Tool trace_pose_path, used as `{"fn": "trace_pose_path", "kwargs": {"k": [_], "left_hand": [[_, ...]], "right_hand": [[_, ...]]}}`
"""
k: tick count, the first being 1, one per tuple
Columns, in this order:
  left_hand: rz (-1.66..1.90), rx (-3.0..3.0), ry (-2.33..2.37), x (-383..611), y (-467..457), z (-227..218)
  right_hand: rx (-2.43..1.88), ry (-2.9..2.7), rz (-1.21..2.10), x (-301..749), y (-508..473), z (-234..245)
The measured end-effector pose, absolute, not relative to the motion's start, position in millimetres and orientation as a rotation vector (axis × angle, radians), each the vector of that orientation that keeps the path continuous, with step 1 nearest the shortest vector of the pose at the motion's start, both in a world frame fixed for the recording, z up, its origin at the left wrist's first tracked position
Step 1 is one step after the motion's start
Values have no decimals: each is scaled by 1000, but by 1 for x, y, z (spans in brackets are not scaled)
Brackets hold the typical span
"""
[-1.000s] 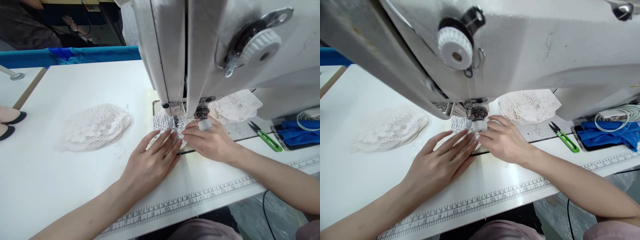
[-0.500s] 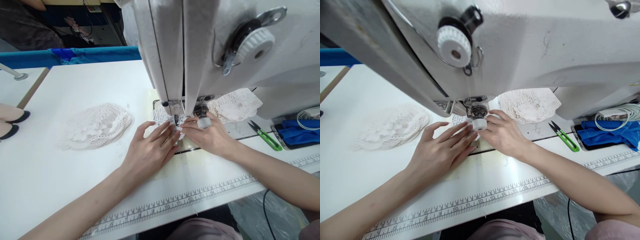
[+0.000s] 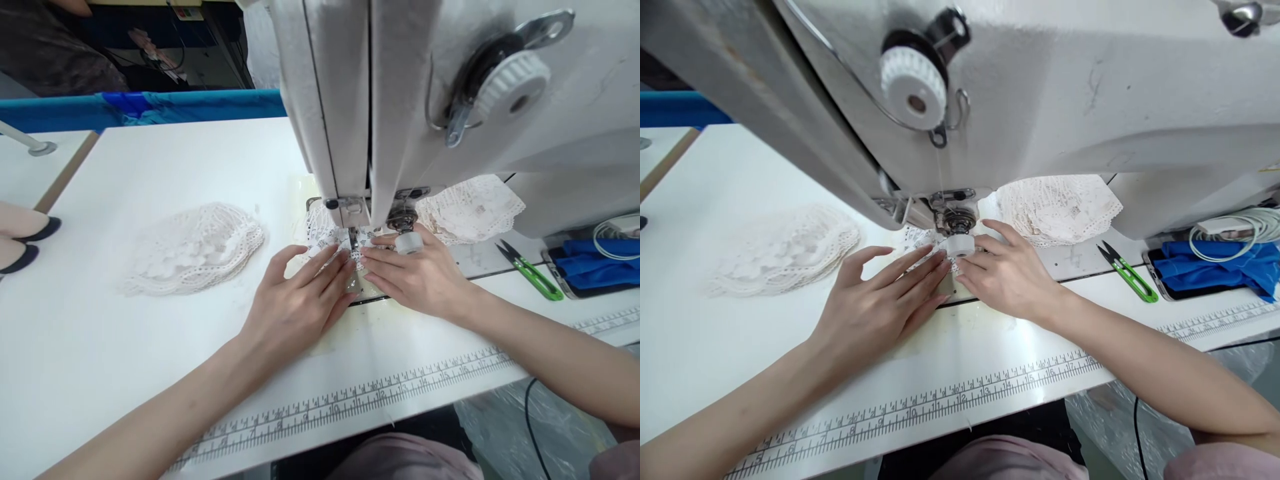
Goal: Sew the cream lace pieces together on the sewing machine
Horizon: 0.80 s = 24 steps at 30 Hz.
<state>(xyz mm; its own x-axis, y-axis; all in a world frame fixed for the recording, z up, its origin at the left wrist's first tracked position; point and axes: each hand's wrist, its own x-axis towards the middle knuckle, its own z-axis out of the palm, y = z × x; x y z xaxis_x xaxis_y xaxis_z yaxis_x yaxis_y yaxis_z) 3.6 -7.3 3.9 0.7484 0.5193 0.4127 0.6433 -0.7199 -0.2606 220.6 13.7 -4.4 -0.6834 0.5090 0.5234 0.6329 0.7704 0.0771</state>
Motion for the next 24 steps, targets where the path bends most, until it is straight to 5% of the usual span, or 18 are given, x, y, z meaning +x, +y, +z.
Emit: {"fn": "trace_pose_path", "kwargs": {"k": [24], "left_hand": [[-547, -2584, -995, 4, 9, -4]], "right_hand": [[-987, -2532, -444, 220, 21, -12]]}}
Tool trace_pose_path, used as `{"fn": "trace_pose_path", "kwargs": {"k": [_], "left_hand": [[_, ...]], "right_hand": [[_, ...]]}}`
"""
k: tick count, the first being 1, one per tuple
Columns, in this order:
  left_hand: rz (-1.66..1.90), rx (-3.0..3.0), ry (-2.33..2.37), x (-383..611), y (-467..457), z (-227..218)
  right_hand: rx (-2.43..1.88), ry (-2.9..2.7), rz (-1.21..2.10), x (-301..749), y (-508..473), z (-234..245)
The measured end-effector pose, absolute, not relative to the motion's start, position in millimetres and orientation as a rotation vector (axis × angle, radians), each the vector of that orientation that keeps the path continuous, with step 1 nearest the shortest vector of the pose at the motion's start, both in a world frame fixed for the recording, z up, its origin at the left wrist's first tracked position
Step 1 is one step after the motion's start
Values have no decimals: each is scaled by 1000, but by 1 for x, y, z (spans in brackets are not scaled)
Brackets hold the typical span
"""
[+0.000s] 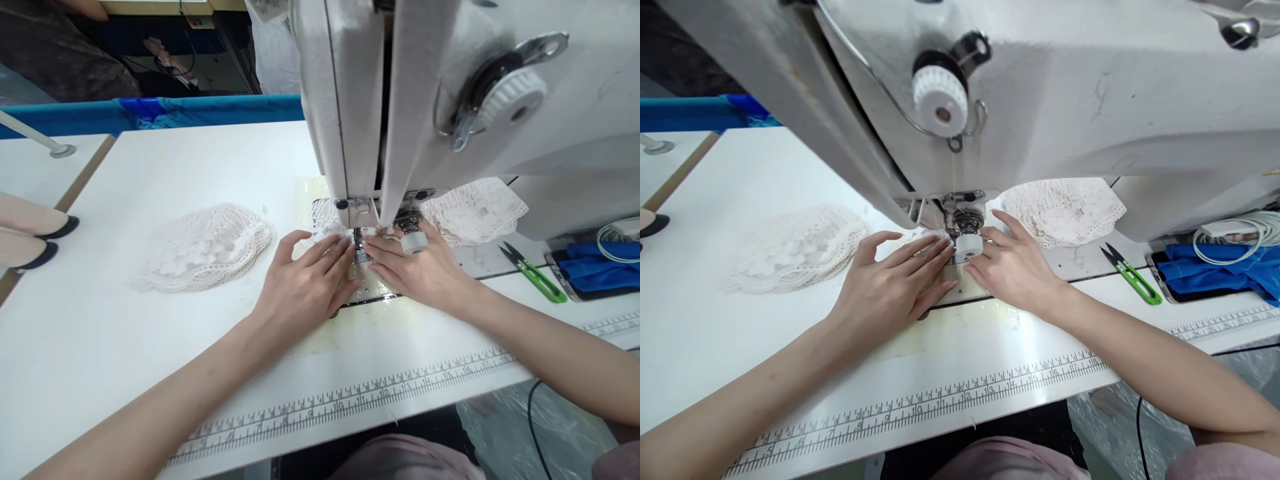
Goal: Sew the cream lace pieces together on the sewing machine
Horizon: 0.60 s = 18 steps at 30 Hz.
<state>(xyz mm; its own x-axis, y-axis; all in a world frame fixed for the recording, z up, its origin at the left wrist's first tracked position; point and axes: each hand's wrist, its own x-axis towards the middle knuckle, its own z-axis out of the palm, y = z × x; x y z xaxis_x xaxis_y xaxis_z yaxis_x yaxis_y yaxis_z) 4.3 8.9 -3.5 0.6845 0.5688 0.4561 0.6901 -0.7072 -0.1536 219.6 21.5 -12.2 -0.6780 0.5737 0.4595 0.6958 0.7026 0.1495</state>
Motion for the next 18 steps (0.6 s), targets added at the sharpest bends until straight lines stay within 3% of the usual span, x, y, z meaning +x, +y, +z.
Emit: {"fn": "trace_pose_path", "kwargs": {"k": [18], "left_hand": [[-594, -2483, -958, -3, 5, 7]], "right_hand": [[-841, -2435, -501, 220, 17, 1]]}}
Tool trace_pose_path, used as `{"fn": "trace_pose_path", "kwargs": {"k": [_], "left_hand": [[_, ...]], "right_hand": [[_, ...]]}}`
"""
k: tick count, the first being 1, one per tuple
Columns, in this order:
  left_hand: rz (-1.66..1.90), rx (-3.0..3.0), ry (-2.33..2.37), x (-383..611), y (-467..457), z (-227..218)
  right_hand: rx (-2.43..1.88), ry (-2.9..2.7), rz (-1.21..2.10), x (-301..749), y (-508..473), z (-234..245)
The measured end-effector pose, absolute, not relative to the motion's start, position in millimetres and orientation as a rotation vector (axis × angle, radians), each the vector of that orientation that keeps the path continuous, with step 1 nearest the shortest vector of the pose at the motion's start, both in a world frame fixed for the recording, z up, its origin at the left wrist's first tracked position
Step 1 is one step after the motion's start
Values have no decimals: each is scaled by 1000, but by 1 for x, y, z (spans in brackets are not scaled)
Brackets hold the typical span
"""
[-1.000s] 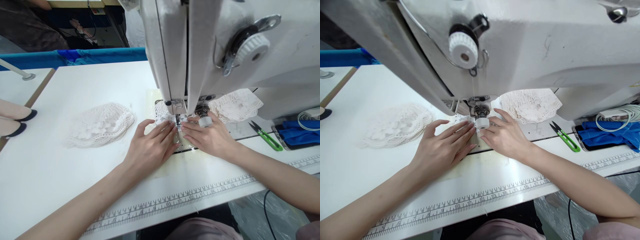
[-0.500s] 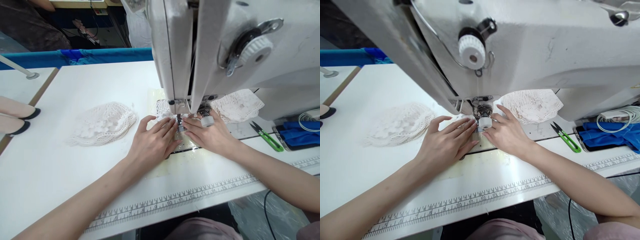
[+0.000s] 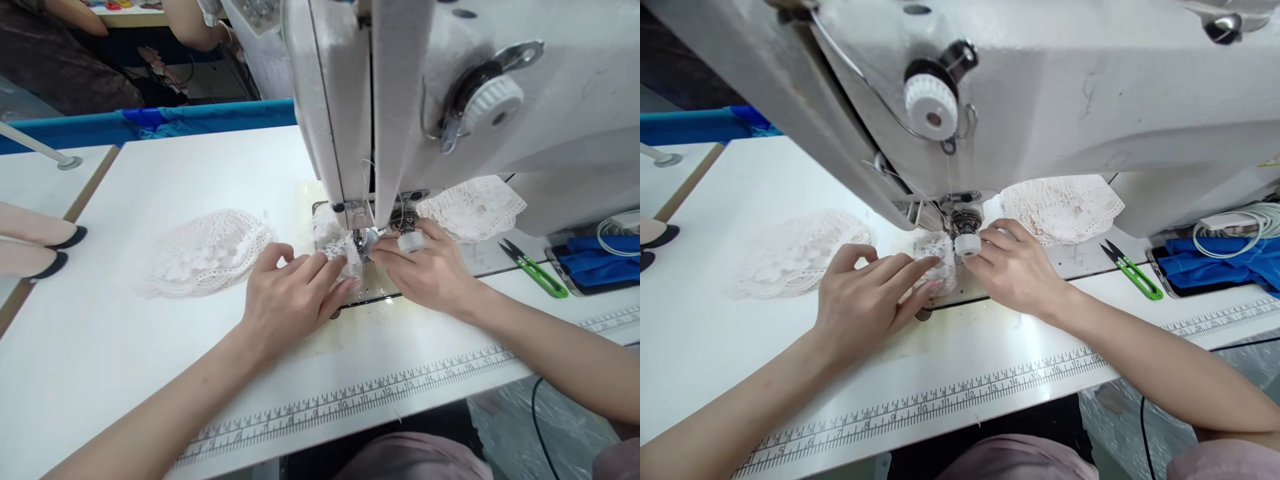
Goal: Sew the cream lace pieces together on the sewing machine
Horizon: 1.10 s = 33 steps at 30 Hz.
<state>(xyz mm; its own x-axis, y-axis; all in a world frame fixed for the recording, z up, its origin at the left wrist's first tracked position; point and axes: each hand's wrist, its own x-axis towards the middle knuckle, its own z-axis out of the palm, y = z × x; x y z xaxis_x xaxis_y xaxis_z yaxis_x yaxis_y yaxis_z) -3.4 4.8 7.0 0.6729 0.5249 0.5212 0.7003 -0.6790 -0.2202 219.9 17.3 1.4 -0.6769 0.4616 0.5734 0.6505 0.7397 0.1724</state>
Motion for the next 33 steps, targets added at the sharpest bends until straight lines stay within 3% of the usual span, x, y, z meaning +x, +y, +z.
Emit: {"fn": "trace_pose_path", "kwargs": {"k": [5, 18, 24, 29, 33], "left_hand": [[-663, -2651, -1018, -4, 9, 5], [-278, -2898, -1337, -4, 23, -2], [-327, -2749, -1320, -3, 30, -1], [-614, -2449, -1152, -6, 27, 3], [-720, -2672, -1094, -7, 22, 3]], "right_hand": [[-821, -2476, -286, 211, 7, 1], [-772, -2661, 1, 205, 2, -6], [-763, -2686, -36, 204, 3, -5], [-860, -2473, -374, 205, 0, 6], [-720, -2512, -339, 207, -1, 7]]}}
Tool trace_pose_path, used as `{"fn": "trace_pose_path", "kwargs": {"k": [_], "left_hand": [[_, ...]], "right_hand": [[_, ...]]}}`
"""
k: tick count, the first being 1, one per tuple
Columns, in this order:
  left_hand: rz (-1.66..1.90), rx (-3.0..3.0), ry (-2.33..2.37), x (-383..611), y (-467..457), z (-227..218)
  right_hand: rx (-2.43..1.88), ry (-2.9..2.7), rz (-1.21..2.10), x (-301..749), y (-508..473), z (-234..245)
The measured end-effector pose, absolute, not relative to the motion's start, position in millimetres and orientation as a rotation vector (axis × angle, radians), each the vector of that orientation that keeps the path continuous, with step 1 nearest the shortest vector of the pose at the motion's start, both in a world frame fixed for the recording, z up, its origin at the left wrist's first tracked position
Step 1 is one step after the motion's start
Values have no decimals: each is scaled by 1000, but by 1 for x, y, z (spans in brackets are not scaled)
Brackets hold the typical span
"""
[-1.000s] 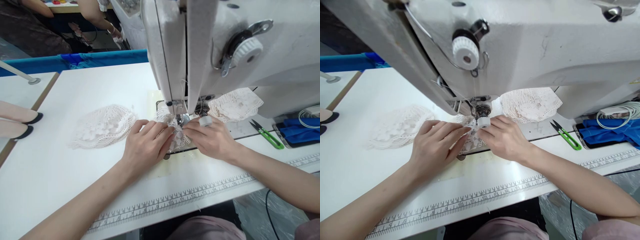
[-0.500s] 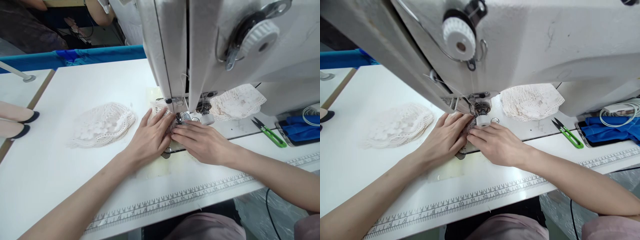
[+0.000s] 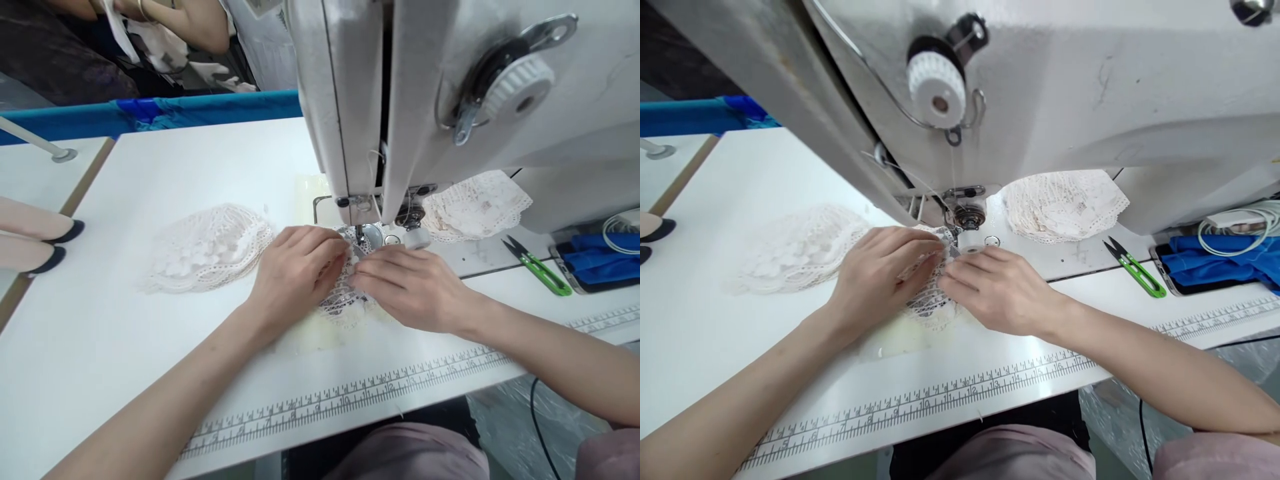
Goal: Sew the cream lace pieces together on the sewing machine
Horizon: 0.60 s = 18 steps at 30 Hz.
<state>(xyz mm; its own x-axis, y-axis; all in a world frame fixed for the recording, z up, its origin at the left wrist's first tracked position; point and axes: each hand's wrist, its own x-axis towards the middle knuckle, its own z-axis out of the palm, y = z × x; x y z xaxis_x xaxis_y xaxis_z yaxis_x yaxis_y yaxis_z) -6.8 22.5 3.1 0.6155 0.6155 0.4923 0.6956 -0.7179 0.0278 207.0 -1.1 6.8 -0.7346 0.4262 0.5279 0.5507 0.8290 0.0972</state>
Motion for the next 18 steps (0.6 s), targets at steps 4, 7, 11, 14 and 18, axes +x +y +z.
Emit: {"fn": "trace_pose_path", "kwargs": {"k": [4, 7, 11, 14, 18], "left_hand": [[-764, -2762, -1052, -6, 18, 2], [-766, -2783, -1030, -5, 17, 3], [-654, -2799, -1040, -2, 14, 1], [-577, -2782, -1004, 1, 9, 0], [-531, -2701, -977, 5, 0, 0]], "right_hand": [[-794, -2500, -437, 209, -3, 7], [-859, -2497, -430, 208, -6, 7], [-1003, -2571, -271, 205, -6, 2], [-1100, -2578, -248, 208, -1, -3], [-1099, -2579, -314, 215, 7, -9]]}}
